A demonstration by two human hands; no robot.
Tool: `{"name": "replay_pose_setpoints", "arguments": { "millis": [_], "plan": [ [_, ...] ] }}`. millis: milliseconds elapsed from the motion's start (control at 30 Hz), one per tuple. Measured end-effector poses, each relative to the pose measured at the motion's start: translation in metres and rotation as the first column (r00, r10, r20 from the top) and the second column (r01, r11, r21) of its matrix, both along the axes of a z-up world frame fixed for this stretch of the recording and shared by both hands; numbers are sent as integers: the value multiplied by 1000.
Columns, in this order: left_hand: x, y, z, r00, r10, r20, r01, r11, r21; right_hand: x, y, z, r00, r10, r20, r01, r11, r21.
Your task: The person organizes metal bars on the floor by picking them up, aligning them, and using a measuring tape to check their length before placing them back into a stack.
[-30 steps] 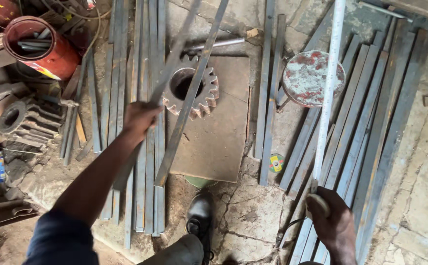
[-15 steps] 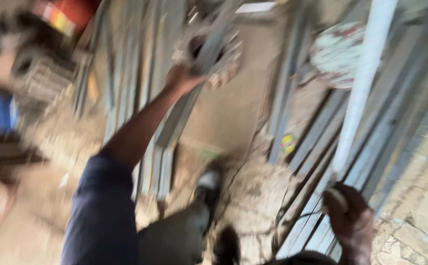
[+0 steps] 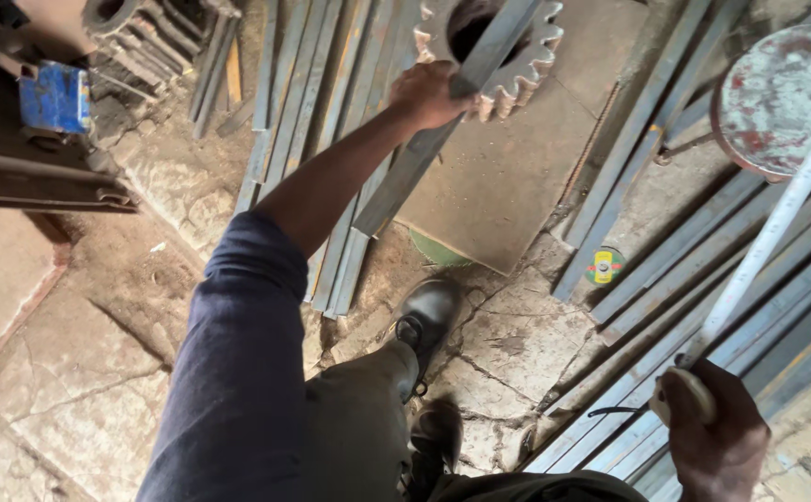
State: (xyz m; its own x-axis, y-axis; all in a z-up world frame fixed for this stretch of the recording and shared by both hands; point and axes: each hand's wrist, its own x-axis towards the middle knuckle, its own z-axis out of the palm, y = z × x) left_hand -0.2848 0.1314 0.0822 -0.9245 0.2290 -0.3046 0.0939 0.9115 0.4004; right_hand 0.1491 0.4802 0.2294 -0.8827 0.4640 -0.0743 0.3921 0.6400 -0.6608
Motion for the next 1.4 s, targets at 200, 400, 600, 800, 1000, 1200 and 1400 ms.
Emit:
{"name": "replay_pose_setpoints", "arguments": {
  "millis": [200, 400, 600, 800, 1000, 1200, 1400],
  "plan": [
    [1, -14, -7, 982, -148, -117, 147, 989, -16, -4, -2, 6, 1000, -25, 13, 25, 1000, -19],
    [19, -12, -2, 996, 60, 61, -72, 972, 224, -9, -3, 8, 996, -80, 27, 80, 996, -27],
    [26, -7, 1, 995, 102, -3, -100, 984, 149, -15, 0, 4, 984, -137, 117, 144, 988, -56],
    [11, -8, 26, 985, 163, 64, -157, 984, -88, -25, 8, -20, 992, -89, 91, 91, 996, -21],
    [30, -70, 30, 876, 435, 208, -468, 870, 154, -36, 18, -48, 994, -30, 101, 28, 999, 16],
    [126, -133, -38, 868, 485, -111, -415, 830, 373, -55, 14, -65, 986, 25, 163, -5, 992, -122],
    [194, -178, -76, 797, 599, -80, -564, 784, 259, -98, -9, -72, 986, 154, 62, -149, 986, -72]
  ]
}}
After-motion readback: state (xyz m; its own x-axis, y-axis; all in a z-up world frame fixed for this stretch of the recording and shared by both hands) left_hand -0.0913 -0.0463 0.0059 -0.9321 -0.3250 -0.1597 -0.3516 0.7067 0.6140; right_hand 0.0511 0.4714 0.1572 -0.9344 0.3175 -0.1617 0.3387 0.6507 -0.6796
